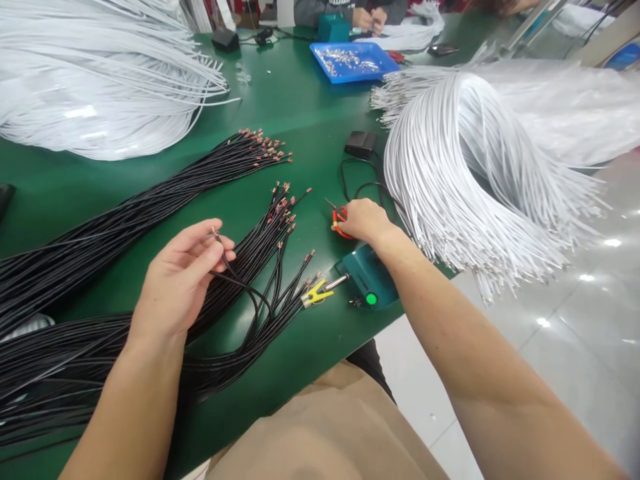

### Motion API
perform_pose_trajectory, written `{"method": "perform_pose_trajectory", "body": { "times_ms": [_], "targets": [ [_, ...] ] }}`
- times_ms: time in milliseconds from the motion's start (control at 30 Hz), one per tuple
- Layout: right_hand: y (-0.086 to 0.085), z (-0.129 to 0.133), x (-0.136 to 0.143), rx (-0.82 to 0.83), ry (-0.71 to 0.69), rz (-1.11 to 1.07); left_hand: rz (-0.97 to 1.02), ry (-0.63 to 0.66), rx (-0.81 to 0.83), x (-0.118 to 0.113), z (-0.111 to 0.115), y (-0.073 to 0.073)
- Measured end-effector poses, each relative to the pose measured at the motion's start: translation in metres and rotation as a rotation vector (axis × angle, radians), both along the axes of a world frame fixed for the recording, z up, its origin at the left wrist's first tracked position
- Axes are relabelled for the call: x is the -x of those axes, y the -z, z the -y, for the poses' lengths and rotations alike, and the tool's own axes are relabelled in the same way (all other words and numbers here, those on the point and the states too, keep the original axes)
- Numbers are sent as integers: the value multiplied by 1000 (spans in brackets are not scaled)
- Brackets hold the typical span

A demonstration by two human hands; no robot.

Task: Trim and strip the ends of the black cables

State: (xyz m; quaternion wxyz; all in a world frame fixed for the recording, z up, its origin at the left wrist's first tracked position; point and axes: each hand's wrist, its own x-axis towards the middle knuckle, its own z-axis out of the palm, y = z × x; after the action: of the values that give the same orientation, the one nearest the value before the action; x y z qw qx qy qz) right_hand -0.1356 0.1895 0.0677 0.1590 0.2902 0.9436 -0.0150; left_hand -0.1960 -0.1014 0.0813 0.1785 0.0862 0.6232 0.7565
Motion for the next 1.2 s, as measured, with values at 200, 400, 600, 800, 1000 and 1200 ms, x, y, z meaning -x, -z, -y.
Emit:
{"method": "perform_pose_trajectory", "body": {
  "times_ms": [200, 400, 600, 800, 1000, 1200],
  "targets": [
    [-6, 8, -4, 26, -59, -4, -115, -126, 28, 11, -1, 11],
    [-40, 43, -35, 41, -184, -285, -121, -219, 132, 29, 9, 27],
    [-40, 128, -108, 674, -586, -220, -470, -265, 466, 18, 21, 21],
    [21, 173, -135, 616, -637, -175, -454, 337, 900, -45, 26, 10],
    [50, 181, -145, 564, -606, -472, -702, 387, 936, -67, 18, 20],
    [64, 183, -149, 514, -629, -646, -933, 249, 911, -11, -29, 7]
  ]
}}
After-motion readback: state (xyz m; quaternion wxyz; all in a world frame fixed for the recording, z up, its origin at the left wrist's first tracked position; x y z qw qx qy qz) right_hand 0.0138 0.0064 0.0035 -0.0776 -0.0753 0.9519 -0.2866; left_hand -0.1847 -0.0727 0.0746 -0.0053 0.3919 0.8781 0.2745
